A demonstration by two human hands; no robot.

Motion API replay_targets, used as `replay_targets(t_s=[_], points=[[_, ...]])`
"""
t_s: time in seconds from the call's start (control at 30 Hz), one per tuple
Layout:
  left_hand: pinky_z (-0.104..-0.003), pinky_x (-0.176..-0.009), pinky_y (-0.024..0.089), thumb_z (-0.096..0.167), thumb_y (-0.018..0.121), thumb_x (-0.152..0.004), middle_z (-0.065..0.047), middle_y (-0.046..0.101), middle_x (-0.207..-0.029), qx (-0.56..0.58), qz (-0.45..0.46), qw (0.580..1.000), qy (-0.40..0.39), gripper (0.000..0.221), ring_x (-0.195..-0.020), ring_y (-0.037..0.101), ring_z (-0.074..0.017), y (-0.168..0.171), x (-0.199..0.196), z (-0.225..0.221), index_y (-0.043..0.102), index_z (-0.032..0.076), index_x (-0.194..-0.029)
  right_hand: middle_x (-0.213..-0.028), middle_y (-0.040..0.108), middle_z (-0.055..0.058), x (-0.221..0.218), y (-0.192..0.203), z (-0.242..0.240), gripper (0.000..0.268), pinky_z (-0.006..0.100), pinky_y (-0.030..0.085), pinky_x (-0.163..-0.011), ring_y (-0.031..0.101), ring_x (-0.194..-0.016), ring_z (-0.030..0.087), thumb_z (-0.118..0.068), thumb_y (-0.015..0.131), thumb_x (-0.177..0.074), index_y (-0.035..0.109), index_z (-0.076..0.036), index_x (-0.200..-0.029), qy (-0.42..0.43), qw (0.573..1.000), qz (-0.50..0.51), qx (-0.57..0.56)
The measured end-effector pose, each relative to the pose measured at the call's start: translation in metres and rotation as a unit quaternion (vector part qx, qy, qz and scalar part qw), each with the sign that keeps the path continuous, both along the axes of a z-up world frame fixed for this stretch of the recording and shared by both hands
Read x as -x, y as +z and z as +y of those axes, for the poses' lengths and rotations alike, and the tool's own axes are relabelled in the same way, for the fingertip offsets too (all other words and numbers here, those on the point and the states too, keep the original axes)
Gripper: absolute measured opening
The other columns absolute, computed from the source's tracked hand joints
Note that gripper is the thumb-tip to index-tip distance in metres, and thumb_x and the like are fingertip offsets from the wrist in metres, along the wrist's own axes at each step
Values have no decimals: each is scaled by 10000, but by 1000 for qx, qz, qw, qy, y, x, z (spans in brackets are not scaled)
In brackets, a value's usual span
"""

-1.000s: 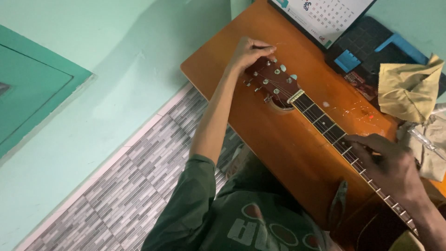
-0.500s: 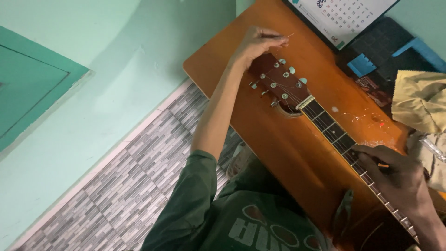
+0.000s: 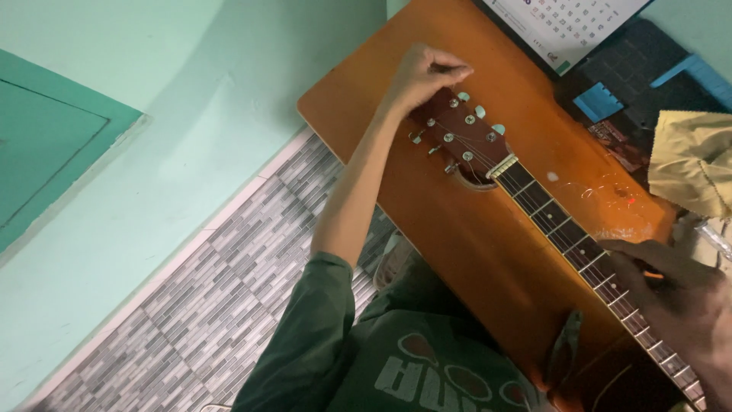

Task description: The person is winding new strings onto an acoustic guitar by threading them through the tuning pegs and manually rotating the pegs to tighten them.

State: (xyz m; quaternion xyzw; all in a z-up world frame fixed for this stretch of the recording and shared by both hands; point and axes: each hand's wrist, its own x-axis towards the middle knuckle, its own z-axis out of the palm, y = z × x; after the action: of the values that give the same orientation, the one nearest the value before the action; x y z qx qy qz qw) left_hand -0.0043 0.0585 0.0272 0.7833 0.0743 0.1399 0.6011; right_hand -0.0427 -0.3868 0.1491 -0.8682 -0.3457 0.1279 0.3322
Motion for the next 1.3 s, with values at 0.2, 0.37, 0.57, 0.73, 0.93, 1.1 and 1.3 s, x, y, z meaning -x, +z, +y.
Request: replay_targets(t_s=[0.2,0.37,0.57,0.73,0.93,1.1,1.3], points=[[-242,-700,607,264,746,-861,23,832,-875,-181,-84,979,45,146,-797,787,-101,-14,6,-21,835,153,-893,-1026,759,47,0,-14,-26,193,245,545,-876,688,-925,109,-43,666,-1011,770,-72,-1172,-20,1000,-9,16],[-236,-778,641,162,786,-860,-20,827,-923,-131,-115,981,89,121,-827,797,-122,-14,17,-34,805,112,-968,-1069,785,72,5,-17,-27,252,251,607,-865,733,-863,123,-35,730,-873,762,-39,-1123,3,999,34,0],[-231,-764,663,132,801,-872,-8,823,-844,-123,-156,974,109,270,-744,803,-116,-20,29,-42,741,148,-1135,-1046,788,55,10,-15,-23,263,250,642,-794,740,-780,114,-51,725,-886,760,-52,-1147,22,1000,5,9],[-221,-791,656,133,710,-981,2,792,-939,-81,-161,976,120,343,-789,739,-79,-37,34,-48,651,191,-1314,-1057,796,36,9,-17,-22,286,225,628,-741,775,-745,133,-56,735,-875,764,-78,-1159,38,999,-15,6],[-214,-757,651,539,463,-1048,12,820,-995,-135,-155,970,127,453,-918,815,-103,-41,35,-47,600,243,-1362,-981,770,72,2,-8,-23,281,275,563,-529,638,-509,149,-108,709,-893,728,-50,-1166,103,990,-94,31],[-357,-1012,611,254,466,-1087,-13,786,-1083,-76,-155,983,62,389,-1067,753,-166,-22,54,-42,492,274,-1475,-1045,765,128,-27,-8,-16,336,336,592,-611,730,-767,215,-214,703,-885,730,-24,-1162,124,984,-127,29],[-318,-979,612,76,608,-1000,1,767,-1118,-81,-129,987,49,558,-1064,717,-157,-21,57,-42,454,282,-1495,-1260,666,301,-62,18,54,547,421,522,-774,665,-984,361,-345,357,-1127,636,111,-1244,25,1000,-5,-16]])
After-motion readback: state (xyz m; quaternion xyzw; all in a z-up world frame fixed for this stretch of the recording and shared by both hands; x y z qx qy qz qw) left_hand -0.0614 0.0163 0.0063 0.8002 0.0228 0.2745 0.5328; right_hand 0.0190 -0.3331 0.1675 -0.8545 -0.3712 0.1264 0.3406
